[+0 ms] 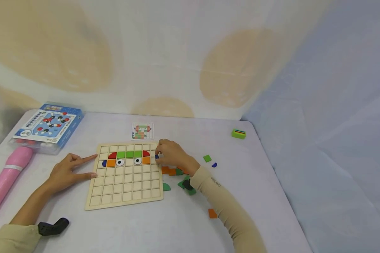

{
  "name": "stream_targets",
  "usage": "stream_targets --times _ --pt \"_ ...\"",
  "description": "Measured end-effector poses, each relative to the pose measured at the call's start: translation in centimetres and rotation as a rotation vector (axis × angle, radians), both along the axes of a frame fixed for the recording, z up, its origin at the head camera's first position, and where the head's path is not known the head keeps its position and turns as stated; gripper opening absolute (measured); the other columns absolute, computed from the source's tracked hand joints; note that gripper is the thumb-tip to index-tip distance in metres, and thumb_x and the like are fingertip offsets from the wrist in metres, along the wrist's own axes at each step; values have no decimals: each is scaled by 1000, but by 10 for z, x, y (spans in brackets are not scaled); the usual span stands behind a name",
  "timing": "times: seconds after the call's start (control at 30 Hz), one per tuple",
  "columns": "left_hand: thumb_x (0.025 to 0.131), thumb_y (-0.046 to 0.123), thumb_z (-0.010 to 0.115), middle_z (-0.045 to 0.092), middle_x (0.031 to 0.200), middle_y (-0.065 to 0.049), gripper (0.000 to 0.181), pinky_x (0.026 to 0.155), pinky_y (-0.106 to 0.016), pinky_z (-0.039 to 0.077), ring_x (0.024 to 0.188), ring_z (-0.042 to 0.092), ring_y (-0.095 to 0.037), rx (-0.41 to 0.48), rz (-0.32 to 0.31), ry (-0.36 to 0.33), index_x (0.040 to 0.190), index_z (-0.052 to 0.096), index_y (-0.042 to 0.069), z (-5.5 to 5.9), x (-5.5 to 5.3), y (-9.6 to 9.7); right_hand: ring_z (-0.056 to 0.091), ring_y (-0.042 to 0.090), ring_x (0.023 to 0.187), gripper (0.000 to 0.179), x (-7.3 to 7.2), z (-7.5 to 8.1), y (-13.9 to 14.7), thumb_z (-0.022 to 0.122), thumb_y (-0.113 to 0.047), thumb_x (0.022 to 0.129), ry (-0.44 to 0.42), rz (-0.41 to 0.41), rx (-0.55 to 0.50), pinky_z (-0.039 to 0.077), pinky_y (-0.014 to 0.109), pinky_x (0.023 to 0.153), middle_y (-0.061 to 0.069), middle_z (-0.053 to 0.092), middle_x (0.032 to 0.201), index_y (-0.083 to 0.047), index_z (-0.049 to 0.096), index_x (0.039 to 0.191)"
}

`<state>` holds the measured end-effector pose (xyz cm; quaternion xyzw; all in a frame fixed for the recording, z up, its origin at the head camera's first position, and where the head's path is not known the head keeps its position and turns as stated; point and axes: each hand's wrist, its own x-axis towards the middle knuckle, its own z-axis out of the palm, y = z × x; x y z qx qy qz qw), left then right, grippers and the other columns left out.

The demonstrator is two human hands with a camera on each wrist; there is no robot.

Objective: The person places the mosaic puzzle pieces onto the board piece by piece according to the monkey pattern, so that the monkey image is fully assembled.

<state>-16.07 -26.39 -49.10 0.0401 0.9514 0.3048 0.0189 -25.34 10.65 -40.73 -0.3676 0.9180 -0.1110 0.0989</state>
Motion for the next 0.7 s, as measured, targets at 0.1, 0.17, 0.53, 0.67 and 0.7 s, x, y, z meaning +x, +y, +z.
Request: stream_targets --times 0.1,0.17,0.53,0.67,0.7 --pt "78 60 75 40 104 -13 81 73 -41 26 93 38 -25 -3 -4 3 145 52 19 -1 0 1 57 17 93 24 -1 -5 -7 77 -25 87 -4 15 5 49 30 83 4 61 100 -7 76 104" --pt "78 60 75 40 104 -13 81 73 -41 26 92 38 -24 -8 -9 15 144 53 19 -1 0 1 57 16 92 25 -1 -8 -10 77 -26 88 -1 17 14 49 30 83 4 62 100 -7 76 105" --pt "78 60 75 40 102 -11 80 73 -41 26 92 37 -23 -19 -6 46 143 54 19 -3 0 0 54 15 86 24 0 -10 -16 76 -24 89 -2 2 20 48 27 79 4 61 98 -7 77 106" --pt "78 60 76 41 101 -11 79 73 -41 26 91 37 -23 -18 -6 52 143 54 18 -2 1 0 54 15 87 24 1 -8 -16 76 -24 89 -10 -13 24 48 28 79 4 62 99 -7 77 105" --pt "78 60 76 41 101 -11 79 73 -41 26 91 37 -23 -17 -5 53 143 54 19 -2 1 0 55 15 87 23 1 -8 -16 76 -25 89 -12 -21 24 48 28 79 4 62 99 -7 77 105"
